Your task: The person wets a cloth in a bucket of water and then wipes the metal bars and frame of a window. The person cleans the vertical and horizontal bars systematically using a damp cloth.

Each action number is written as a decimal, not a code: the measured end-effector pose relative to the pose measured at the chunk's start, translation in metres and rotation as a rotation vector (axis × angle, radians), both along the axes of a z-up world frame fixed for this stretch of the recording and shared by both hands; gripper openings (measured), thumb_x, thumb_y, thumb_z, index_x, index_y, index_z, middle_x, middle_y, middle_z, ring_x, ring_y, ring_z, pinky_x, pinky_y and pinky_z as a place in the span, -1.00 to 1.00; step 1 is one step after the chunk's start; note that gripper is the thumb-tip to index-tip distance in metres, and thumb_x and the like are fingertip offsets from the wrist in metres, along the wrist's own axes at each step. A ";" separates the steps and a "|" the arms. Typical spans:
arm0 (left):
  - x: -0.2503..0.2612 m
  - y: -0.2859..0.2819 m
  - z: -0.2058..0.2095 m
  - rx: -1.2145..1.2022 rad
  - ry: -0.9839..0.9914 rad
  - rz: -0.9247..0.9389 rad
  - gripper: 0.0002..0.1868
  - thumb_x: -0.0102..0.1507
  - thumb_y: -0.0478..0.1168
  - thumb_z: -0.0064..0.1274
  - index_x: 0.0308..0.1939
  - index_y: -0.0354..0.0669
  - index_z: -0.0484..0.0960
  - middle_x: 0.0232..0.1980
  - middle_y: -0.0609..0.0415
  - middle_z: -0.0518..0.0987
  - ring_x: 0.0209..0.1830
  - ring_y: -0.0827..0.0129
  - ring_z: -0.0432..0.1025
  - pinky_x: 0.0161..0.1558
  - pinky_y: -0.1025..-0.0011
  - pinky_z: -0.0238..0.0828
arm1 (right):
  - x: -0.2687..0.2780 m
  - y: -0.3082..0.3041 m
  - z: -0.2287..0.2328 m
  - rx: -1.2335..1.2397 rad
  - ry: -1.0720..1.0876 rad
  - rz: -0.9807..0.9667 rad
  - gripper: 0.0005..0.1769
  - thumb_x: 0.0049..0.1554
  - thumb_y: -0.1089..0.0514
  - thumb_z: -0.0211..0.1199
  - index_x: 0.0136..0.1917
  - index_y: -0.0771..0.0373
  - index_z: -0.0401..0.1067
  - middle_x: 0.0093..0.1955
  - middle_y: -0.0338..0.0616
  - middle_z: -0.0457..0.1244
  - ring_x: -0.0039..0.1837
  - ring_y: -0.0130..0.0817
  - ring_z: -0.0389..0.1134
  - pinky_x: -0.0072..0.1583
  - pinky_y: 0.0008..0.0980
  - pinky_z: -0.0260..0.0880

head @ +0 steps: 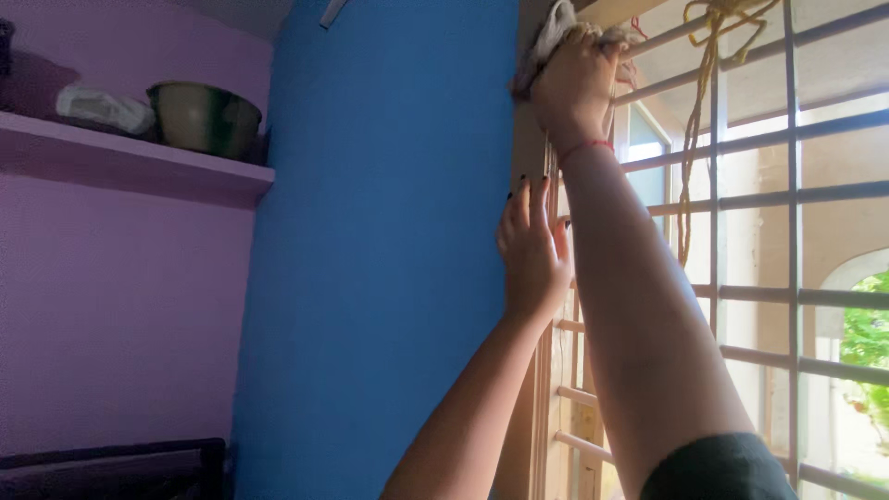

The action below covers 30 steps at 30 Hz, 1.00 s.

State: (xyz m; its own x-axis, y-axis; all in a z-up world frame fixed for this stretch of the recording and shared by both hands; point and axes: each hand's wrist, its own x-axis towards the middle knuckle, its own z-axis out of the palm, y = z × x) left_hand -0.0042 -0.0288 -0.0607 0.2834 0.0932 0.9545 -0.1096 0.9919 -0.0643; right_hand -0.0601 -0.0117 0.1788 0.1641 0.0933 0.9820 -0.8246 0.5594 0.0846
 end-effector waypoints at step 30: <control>-0.002 0.004 0.001 -0.005 0.005 -0.107 -0.30 0.30 -0.34 0.04 0.51 -0.22 0.17 0.50 -0.22 0.27 0.51 -0.10 0.18 0.46 -0.02 0.07 | -0.021 -0.009 0.021 -0.115 0.282 0.029 -0.08 -0.11 0.08 0.34 0.43 0.54 0.18 0.32 0.35 0.19 0.24 0.30 0.32 0.15 0.07 0.39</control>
State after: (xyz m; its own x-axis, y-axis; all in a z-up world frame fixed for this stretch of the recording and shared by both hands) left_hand -0.0060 -0.0245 -0.0597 0.2965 0.0672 0.9527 -0.0033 0.9976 -0.0693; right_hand -0.0814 -0.0210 0.2000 0.4244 0.2104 0.8807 -0.7935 0.5549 0.2498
